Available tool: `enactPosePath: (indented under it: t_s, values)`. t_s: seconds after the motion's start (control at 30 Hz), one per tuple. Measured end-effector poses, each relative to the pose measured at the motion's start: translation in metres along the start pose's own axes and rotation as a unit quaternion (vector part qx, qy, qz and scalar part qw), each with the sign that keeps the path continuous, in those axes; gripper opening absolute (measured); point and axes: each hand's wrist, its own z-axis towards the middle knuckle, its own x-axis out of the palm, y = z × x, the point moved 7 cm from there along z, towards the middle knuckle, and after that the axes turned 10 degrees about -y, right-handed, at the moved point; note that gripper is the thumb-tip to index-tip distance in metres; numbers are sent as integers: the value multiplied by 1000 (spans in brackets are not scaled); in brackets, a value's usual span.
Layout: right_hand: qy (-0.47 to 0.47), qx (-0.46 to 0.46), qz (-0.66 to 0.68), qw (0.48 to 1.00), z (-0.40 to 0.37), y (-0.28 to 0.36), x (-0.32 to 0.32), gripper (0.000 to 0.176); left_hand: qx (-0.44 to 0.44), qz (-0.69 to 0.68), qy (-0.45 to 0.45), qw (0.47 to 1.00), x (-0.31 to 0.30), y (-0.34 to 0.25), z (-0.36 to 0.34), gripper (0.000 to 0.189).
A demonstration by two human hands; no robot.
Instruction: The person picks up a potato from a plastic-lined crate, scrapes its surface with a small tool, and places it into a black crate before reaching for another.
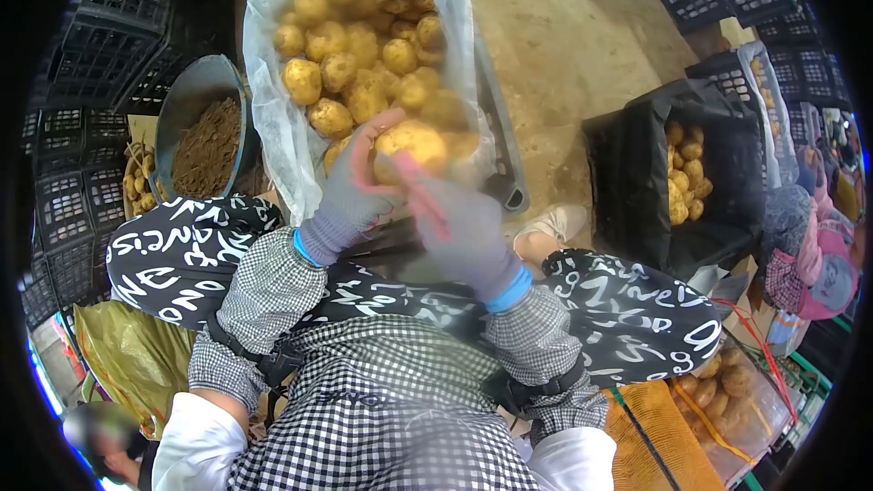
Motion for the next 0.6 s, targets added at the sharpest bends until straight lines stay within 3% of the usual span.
enactPosePath:
  t_s: [0.07,0.17,0.27,0.3,0.33,0.37,0.43,0.47,0.5,0.6]
  values:
    - [-81,-3,57,995,3,-21,-8,46,-2,-11,0,1000,1,-6,-1,84]
    - [-158,82,231,957,7,-47,-20,48,15,-109,8,994,6,-13,-4,86]
    - [-49,219,329,917,5,-34,-8,53,70,-137,20,988,12,-19,-4,87]
    - [-12,227,327,917,6,-33,1,54,95,-127,24,987,12,-23,-6,88]
    - [24,236,326,915,5,-29,11,55,53,-152,38,986,13,-20,-7,87]
    - [0,218,416,883,6,-18,10,60,10,-176,53,983,15,-18,-8,87]
    - [-48,70,167,982,14,-11,-11,65,-72,-248,92,962,17,-18,-8,86]
    - [-69,-9,33,997,16,-5,-19,68,-113,-295,115,942,16,-18,-7,86]
    - [-68,-33,16,997,15,-4,-21,70,-154,-340,137,918,17,-17,-9,86]
    - [-80,-89,-18,993,12,-1,-19,74,-49,-216,128,967,20,-11,-11,80]
